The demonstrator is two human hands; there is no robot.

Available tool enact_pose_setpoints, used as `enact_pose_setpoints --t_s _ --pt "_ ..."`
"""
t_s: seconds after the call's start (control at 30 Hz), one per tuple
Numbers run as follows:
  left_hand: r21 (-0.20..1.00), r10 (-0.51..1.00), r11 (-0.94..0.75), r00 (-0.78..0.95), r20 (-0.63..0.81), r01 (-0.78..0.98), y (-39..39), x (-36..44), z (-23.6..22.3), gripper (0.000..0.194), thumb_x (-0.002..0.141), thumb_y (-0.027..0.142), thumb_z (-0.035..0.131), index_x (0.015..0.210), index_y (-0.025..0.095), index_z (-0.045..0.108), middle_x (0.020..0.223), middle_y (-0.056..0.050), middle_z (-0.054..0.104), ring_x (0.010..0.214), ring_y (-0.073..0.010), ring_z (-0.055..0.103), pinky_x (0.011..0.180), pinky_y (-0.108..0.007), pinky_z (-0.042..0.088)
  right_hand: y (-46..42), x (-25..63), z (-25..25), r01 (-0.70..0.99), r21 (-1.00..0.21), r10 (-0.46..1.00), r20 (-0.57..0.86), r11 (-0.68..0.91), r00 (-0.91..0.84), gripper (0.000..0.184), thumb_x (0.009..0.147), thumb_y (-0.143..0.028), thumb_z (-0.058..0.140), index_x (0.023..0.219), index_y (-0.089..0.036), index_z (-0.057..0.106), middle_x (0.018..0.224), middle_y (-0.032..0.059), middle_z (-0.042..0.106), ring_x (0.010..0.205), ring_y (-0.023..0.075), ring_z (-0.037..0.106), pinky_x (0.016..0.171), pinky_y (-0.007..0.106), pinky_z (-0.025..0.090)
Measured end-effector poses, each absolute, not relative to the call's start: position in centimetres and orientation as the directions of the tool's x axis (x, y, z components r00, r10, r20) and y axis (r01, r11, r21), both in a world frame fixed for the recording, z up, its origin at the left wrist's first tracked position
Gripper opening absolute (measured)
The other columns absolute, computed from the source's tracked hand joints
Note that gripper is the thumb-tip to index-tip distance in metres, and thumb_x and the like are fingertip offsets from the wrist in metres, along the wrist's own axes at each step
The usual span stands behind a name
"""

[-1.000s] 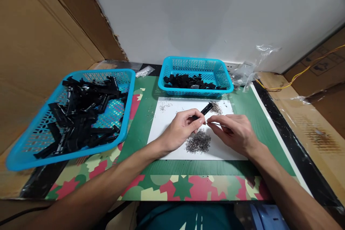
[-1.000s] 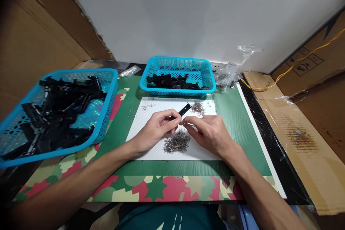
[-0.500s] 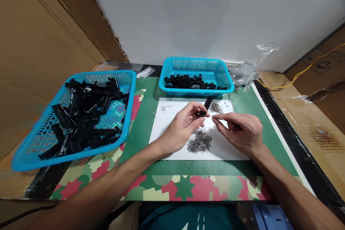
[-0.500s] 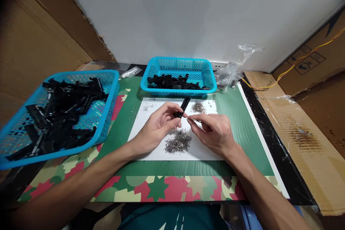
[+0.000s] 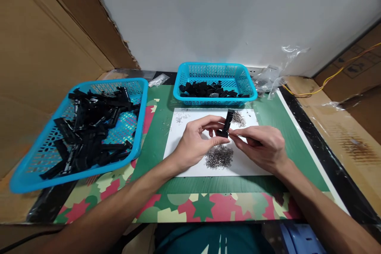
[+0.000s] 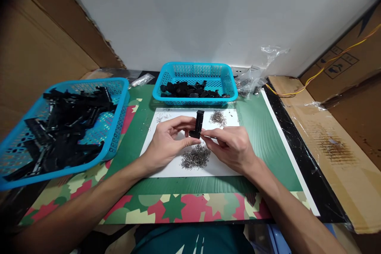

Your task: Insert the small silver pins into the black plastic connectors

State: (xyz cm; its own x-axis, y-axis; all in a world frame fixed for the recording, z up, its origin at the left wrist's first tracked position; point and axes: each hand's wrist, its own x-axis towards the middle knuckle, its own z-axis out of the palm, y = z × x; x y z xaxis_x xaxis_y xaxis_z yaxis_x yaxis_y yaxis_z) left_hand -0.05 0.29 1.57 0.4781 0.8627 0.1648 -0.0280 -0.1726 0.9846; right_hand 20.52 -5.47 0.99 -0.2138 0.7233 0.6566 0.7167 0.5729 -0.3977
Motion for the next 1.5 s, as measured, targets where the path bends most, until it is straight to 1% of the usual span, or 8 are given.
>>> enact_pose_setpoints --t_s 0.2,0.4,0.6,0.9,0.97,1.17,1.33,1.5 --pt "0.981 0.862 -0.193 0.472 0.184 -0.031 0.3 -0.1 1.4 0.038 0.075 0.028 0.093 0.107 0.016 0.076 0.105 -0.010 0.080 0.096 -0.0248 0.075 0.082 -0.035 0.060 -5.4 20.7 1.2 0.678 -0.454 0.755 0.612 0.578 -0.234 0.015 0.100 -0.025 0.066 0.098 -0.023 0.082 0.052 -0.0051 0.062 0.042 0.0086 0.047 0.048 0.023 0.040" --pt "0.984 0.867 -0.175 0.471 0.165 -0.021 0.4 -0.2 1.3 0.037 0.073 0.023 0.093 0.106 0.016 0.076 0.106 -0.009 0.080 0.098 -0.0239 0.076 0.091 -0.037 0.061 -5.6 20.8 1.5 0.610 -0.569 0.807 0.551 0.551 -0.214 0.014 0.099 -0.024 0.069 0.099 -0.023 0.083 0.077 0.0004 0.081 0.044 0.0077 0.053 0.047 0.023 0.043" --pt "0.994 0.842 -0.113 0.531 0.099 -0.005 0.4 -0.3 1.2 0.033 0.076 0.022 0.090 0.106 0.016 0.078 0.113 -0.010 0.080 0.107 -0.0267 0.076 0.095 -0.039 0.062 -5.3 20.8 1.8 0.561 -0.644 0.844 0.489 0.520 -0.221 0.012 0.098 -0.026 0.072 0.094 -0.022 0.082 0.077 0.0004 0.081 0.047 0.0080 0.055 0.048 0.023 0.042" --pt "0.995 0.762 -0.076 0.640 0.099 -0.063 0.3 -0.6 1.1 0.032 0.094 0.029 0.077 0.124 0.019 0.078 0.121 -0.011 0.079 0.108 -0.0254 0.075 0.091 -0.035 0.063 -5.2 21.2 2.1 0.571 -0.621 0.823 0.534 0.536 -0.193 0.011 0.095 -0.032 0.078 0.094 -0.022 0.082 0.055 -0.0055 0.061 0.043 0.0068 0.036 0.043 0.024 0.030" --pt "0.993 0.737 -0.109 0.667 0.106 -0.037 0.4 -0.8 1.2 0.033 0.099 0.033 0.072 0.129 0.020 0.077 0.121 -0.011 0.079 0.105 -0.0243 0.075 0.092 -0.036 0.062 -5.1 21.3 2.0 0.567 -0.607 0.805 0.562 0.557 -0.189 0.007 0.095 -0.028 0.078 0.096 -0.022 0.082 0.054 -0.0061 0.062 0.042 0.0066 0.038 0.042 0.024 0.031" --pt "0.945 0.673 -0.322 0.717 0.180 0.065 0.7 -1.3 1.6 0.032 0.105 0.033 0.062 0.133 0.026 0.075 0.127 -0.010 0.076 0.114 -0.0252 0.072 0.100 -0.042 0.058 -4.7 21.8 1.6 0.545 -0.526 0.729 0.632 0.653 -0.263 0.013 0.096 -0.012 0.071 0.095 -0.022 0.080 0.080 0.0004 0.082 0.058 0.0118 0.070 0.055 0.024 0.052" --pt "0.794 0.706 -0.584 0.588 0.394 0.169 1.0 -1.2 0.8 0.040 0.094 0.034 0.078 0.133 0.024 0.072 0.127 -0.009 0.076 0.110 -0.0236 0.070 0.092 -0.039 0.058 -4.3 22.3 1.1 0.647 -0.476 0.755 0.607 0.595 -0.248 0.014 0.096 -0.014 0.071 0.093 -0.021 0.082 0.077 0.0011 0.082 0.053 0.0125 0.070 0.050 0.025 0.049" --pt "0.549 0.585 -0.795 0.563 0.583 0.257 1.0 -1.4 0.0 0.020 0.094 0.025 0.079 0.112 0.018 0.076 0.104 -0.004 0.082 0.096 -0.0215 0.074 0.088 -0.039 0.052 -4.3 22.1 0.7 0.707 -0.450 0.799 0.534 0.545 -0.276 0.020 0.101 -0.021 0.066 0.094 -0.020 0.084 0.069 0.0015 0.079 0.048 0.0122 0.066 0.049 0.026 0.046"
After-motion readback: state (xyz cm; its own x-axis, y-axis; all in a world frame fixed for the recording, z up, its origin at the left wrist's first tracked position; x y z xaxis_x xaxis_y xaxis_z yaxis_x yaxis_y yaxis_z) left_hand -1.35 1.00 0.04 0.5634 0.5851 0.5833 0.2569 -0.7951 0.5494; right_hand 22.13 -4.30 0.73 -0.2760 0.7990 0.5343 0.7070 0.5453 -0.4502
